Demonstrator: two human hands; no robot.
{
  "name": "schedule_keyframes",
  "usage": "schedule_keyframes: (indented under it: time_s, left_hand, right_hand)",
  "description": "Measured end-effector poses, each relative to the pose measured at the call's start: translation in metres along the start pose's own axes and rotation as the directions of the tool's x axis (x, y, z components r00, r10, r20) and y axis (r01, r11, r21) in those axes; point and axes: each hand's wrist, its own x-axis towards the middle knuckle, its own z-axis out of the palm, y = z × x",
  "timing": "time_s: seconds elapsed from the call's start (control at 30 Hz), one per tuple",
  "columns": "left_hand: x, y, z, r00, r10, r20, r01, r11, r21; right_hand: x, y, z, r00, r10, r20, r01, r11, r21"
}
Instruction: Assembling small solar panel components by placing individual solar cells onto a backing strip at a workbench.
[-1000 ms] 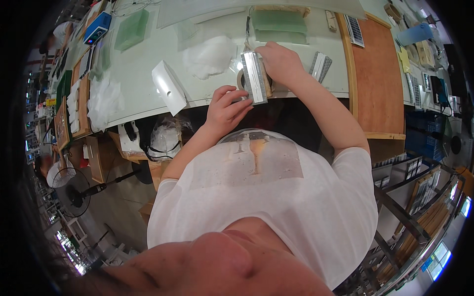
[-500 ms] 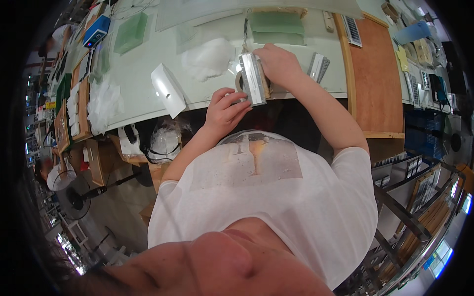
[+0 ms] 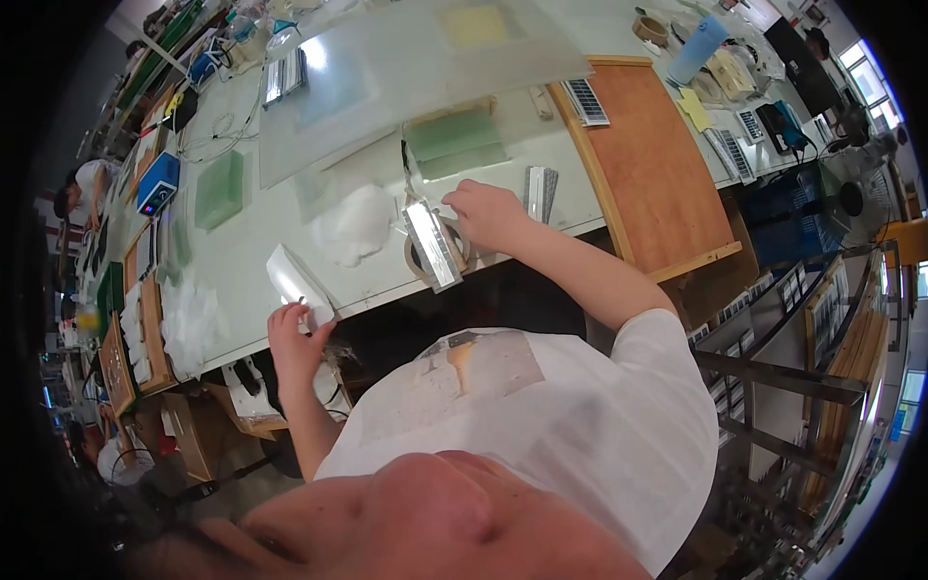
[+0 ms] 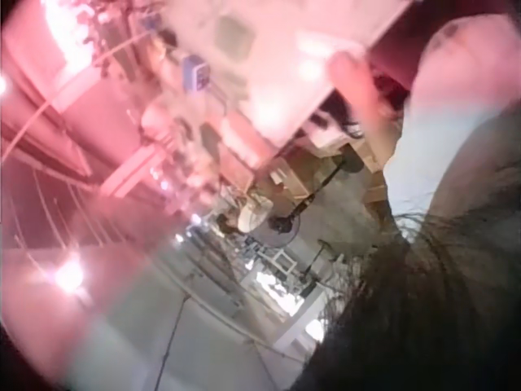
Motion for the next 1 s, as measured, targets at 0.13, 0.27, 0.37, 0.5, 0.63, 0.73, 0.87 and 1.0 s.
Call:
schedule_keyframes:
  time_s: [0.13,0.27,0.37,0.5,0.63,0.73,0.87,1.0]
  left_hand:
    - [0.004,-0.008,-0.013,0.967,-0.148,0.207,0.176,0.976,-0.125]
    - [0.002,-0.026,-0.014,0.989,-0.023,0.148,0.047,0.986,-0.162]
    - [0.005,-0.041,-0.015,0.981,0.011,0.195,0.035,0.972,-0.233]
    - [0.001,-0.061,-0.006,0.941,-0.263,0.212,0.323,0.886,-0.333]
    - [0.01,-0.036,0.024,0.751,-0.591,-0.294,0.005,0.45,-0.893]
    - [0.02,0.016,0.036,0.712,-0.117,-0.692,-0.365,0.781,-0.507]
    - [0.028,0.077,0.046,0.662,0.56,-0.498,-0.747,0.551,-0.372]
    - [0.035,0.105,0.061,0.765,0.36,-0.534,-0.637,0.544,-0.546]
  right_hand:
    - [0.002,-0.005,0.005,1.0,-0.015,0.022,0.014,0.999,0.033]
    - [0.001,-0.011,0.003,0.999,-0.015,0.035,0.014,0.999,0.049]
    - [-0.001,-0.009,0.003,1.0,-0.013,0.019,0.012,0.999,0.039]
    - [-0.003,-0.003,0.006,1.0,-0.004,-0.006,0.005,0.998,0.06]
    - [-0.006,-0.01,0.0,0.998,0.027,-0.054,-0.016,0.981,0.195]
    - [-0.009,-0.031,0.002,0.986,0.146,0.083,-0.166,0.777,0.607]
    - [-0.009,-0.083,-0.013,0.775,0.193,0.602,-0.632,0.219,0.743]
    - [-0.023,-0.074,-0.004,0.767,0.347,0.54,-0.596,0.073,0.8]
